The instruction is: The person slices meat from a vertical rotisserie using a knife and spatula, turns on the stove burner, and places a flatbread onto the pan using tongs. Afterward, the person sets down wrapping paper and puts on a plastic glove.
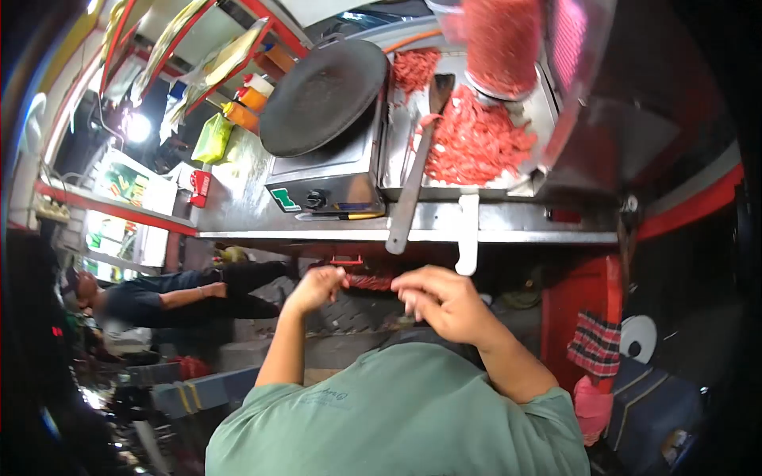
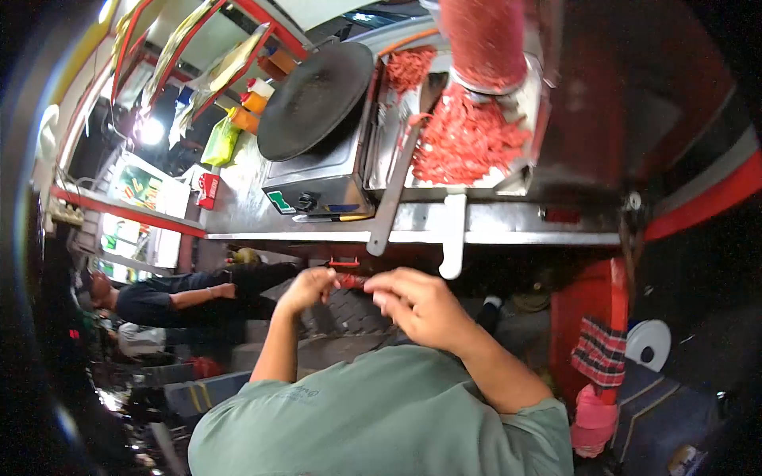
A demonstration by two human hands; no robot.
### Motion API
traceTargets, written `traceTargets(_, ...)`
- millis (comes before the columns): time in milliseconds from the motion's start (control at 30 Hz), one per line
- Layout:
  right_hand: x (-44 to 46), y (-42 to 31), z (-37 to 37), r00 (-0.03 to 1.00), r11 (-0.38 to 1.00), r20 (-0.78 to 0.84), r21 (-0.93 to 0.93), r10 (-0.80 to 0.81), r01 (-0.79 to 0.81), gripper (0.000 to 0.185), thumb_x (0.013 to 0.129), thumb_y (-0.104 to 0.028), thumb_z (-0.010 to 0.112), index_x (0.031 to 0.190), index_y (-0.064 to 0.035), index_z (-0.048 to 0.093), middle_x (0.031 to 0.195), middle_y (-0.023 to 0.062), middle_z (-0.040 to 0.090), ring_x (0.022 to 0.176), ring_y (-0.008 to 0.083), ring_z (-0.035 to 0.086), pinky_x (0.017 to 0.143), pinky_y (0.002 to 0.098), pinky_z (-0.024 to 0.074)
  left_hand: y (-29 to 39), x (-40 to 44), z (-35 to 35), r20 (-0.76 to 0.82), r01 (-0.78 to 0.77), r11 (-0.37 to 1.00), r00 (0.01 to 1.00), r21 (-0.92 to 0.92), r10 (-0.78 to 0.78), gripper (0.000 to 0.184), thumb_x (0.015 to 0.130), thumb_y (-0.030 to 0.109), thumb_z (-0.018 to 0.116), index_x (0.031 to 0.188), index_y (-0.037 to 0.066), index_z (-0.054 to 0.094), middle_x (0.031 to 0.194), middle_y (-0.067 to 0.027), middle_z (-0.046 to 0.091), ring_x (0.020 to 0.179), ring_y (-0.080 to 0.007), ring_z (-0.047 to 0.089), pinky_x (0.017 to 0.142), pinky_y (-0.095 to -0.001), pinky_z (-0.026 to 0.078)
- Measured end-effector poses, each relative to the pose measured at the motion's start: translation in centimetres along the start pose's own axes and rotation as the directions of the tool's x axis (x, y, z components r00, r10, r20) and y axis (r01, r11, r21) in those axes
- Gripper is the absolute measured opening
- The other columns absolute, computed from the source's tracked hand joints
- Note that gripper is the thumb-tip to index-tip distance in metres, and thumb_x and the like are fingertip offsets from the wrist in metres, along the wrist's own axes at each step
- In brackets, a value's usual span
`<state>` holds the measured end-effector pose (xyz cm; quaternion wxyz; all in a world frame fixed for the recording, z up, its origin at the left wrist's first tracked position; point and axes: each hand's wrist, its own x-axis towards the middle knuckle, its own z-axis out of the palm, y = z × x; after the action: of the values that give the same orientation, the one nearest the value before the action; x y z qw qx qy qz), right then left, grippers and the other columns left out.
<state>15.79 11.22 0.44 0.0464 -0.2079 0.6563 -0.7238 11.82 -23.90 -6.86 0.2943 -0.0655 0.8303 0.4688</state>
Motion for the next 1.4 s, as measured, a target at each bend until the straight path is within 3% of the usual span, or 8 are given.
traceTargets(133, 8.5, -1.2, -0.8, 0.943, 0.799, -0.238, -0.600, -0.234, 0.047, 0.014, 0.097, -0.008, 0.066, 0.109, -0.0016, 0.072, 0.100, 0.0178, 0.070, 0.088, 0.0379, 0.069, 0.079, 0.0457, 0.0552, -5.0, -1.1, 2.3, 0.171, 0.011, 0.996, 0.985, -0.084, 0.004, 0.035, 0.111, 0.033, 0.054, 0.105, 0.003, 0.073, 0.072, 0.0000, 0.060, 0.064, -0.0083, 0.057, 0.062, -0.0287, 0.050)
traceTargets(333, 19.5, 1.9, -2.5, 0.956, 0.204, -0.248, -0.939, 0.155, -0.276, 0.026, 0.093, -0.025, 0.069, 0.098, -0.0010, 0.077, 0.101, 0.0232, 0.074, 0.092, 0.0431, 0.072, 0.081, 0.0519, 0.0581, -24.9, 2.6, 7.2, 0.035, 0.011, 0.905, 0.999, 0.425, -0.028, 0.043, 0.103, 0.042, 0.058, 0.121, 0.006, 0.072, 0.114, -0.0249, 0.074, 0.110, -0.0488, 0.067, 0.094, -0.0533, 0.053)
traceTargets(733, 26.0, 3.6, -2.5, 0.802, -0.202, -0.378, -0.926, 0.462, -0.321, 0.028, 0.084, -0.021, 0.073, 0.103, -0.0011, 0.079, 0.105, 0.0240, 0.077, 0.099, 0.0403, 0.075, 0.084, 0.0518, 0.0600, -45.1, 2.2, 7.5, 0.035, 0.376, 0.895, 0.918, 0.241, -0.396, 0.037, 0.101, 0.037, 0.065, 0.124, 0.011, 0.075, 0.117, -0.0157, 0.076, 0.106, -0.0326, 0.074, 0.092, -0.0477, 0.055)
traceTargets(800, 25.8, 4.6, -3.2, 0.813, -0.155, -0.411, -0.911, 0.412, -0.383, 0.023, 0.083, -0.017, 0.073, 0.095, 0.0017, 0.079, 0.103, 0.0248, 0.077, 0.100, 0.0405, 0.076, 0.085, 0.0491, 0.0603, -44.9, 3.3, 7.9, 0.074, 0.646, 0.709, 0.752, -0.284, -0.655, 0.037, 0.098, 0.032, 0.068, 0.127, 0.009, 0.073, 0.112, -0.0165, 0.077, 0.099, -0.0267, 0.074, 0.086, -0.0450, 0.057)
traceTargets(867, 25.6, 5.1, -3.9, 0.814, -0.096, -0.490, -0.869, 0.310, -0.486, 0.027, 0.084, -0.022, 0.075, 0.095, 0.0019, 0.078, 0.102, 0.0242, 0.077, 0.099, 0.0396, 0.076, 0.083, 0.0490, 0.0604, -44.6, 4.3, 4.9, 0.034, 0.495, 0.863, 0.865, 0.096, -0.500, 0.032, 0.098, 0.028, 0.069, 0.119, 0.005, 0.075, 0.100, -0.0159, 0.077, 0.084, -0.0217, 0.073, 0.077, -0.0408, 0.057)
traceTargets(1033, 24.3, 8.3, -10.3, 0.860, 0.387, -0.385, -0.776, 0.335, -0.498, 0.026, 0.091, -0.026, 0.072, 0.090, -0.0002, 0.070, 0.090, 0.0199, 0.075, 0.074, 0.0310, 0.076, 0.068, 0.0488, 0.0620, -40.8, 7.9, 1.8, -0.213, 0.355, 0.923, 0.900, -0.147, -0.380, 0.030, 0.102, 0.031, 0.063, 0.097, 0.004, 0.075, 0.078, -0.0089, 0.074, 0.067, -0.0208, 0.069, 0.066, -0.0395, 0.054)
traceTargets(1167, 21.5, 5.1, -10.5, 0.790, 0.792, -0.404, -0.213, 0.462, -0.573, 0.017, 0.103, -0.014, 0.057, 0.094, -0.0035, 0.066, 0.072, 0.0085, 0.066, 0.059, 0.0221, 0.070, 0.048, 0.0386, 0.0572, -36.4, 9.6, 3.3, -0.281, 0.350, 0.900, 0.864, -0.261, -0.418, 0.035, 0.105, 0.035, 0.061, 0.108, 0.002, 0.073, 0.083, -0.0097, 0.075, 0.070, -0.0188, 0.070, 0.070, -0.0397, 0.057)
traceTargets(1400, 15.9, 2.0, -10.2, 0.792, 0.801, -0.241, 0.399, 0.561, -0.446, 0.021, 0.112, -0.022, 0.048, 0.130, -0.0128, 0.047, 0.078, 0.0098, 0.062, 0.051, 0.0202, 0.060, 0.044, 0.0347, 0.0501, -31.6, 11.4, 9.2, -0.028, 0.282, 0.956, 0.959, 0.083, -0.280, 0.034, 0.103, 0.037, 0.062, 0.122, 0.010, 0.074, 0.103, -0.0123, 0.078, 0.091, -0.0223, 0.074, 0.085, -0.0403, 0.057)
